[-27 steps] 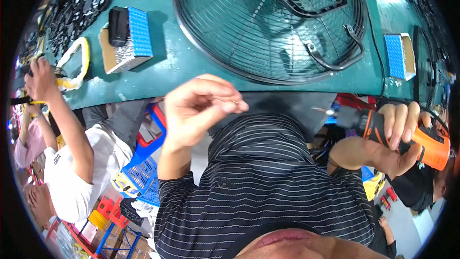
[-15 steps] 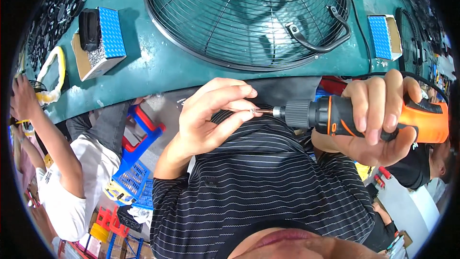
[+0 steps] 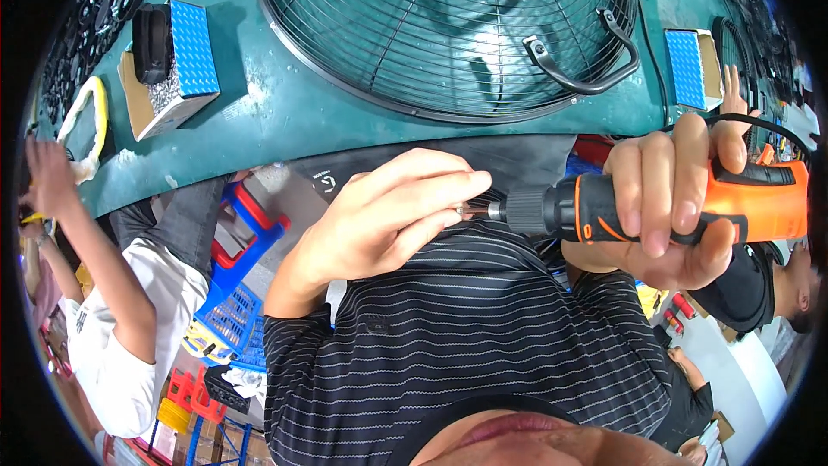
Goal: Assembling industrial fan grilles and housings using an electric screwdriver and screws.
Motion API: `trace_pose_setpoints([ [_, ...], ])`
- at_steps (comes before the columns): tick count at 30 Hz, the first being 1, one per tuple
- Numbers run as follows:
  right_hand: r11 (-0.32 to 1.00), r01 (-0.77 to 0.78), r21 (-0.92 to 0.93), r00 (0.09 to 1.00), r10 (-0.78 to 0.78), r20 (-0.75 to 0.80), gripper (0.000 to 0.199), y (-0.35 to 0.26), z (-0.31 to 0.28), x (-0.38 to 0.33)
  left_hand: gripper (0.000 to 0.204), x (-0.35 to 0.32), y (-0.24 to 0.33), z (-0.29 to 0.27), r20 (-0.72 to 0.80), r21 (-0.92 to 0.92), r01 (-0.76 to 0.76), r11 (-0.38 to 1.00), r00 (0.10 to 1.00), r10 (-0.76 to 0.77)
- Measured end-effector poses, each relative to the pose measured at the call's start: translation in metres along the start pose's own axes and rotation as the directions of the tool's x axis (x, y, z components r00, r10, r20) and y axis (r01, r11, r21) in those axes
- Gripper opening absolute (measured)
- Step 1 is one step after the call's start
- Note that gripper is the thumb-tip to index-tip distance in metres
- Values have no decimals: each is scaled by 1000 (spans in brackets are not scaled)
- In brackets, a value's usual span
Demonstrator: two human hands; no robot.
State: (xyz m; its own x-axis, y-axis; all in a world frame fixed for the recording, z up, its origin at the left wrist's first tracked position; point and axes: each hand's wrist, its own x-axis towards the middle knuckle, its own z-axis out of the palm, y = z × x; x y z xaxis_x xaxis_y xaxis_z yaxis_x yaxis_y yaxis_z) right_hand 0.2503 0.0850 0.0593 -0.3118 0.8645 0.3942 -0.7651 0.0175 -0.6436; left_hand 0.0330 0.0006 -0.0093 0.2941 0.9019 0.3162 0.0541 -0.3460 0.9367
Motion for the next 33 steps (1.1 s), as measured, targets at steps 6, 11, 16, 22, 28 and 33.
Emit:
trace_pose_setpoints([
  [6,999,-46,-11,991,47,124,42,7,-6,5,50,1,-3,-4,75,-135,131,982,990,-122],
  [11,995,-27,-93,988,40,147,43,11,-4,9,58,-3,-9,-4,-104,129,91,987,992,-78],
  [16,970,116,-212,936,-35,351,46,22,-2,14,83,-9,-35,-4,-495,602,105,792,827,267],
  [22,949,148,-278,902,-14,432,48,43,3,31,98,-5,-43,-17,-461,784,221,581,833,305],
  [28,935,77,-345,894,88,439,48,53,5,43,67,-7,-62,-9,-571,734,287,615,751,331],
  [33,928,-15,-371,877,190,440,47,55,7,56,62,-8,-65,-8,-594,710,287,643,735,328],
])
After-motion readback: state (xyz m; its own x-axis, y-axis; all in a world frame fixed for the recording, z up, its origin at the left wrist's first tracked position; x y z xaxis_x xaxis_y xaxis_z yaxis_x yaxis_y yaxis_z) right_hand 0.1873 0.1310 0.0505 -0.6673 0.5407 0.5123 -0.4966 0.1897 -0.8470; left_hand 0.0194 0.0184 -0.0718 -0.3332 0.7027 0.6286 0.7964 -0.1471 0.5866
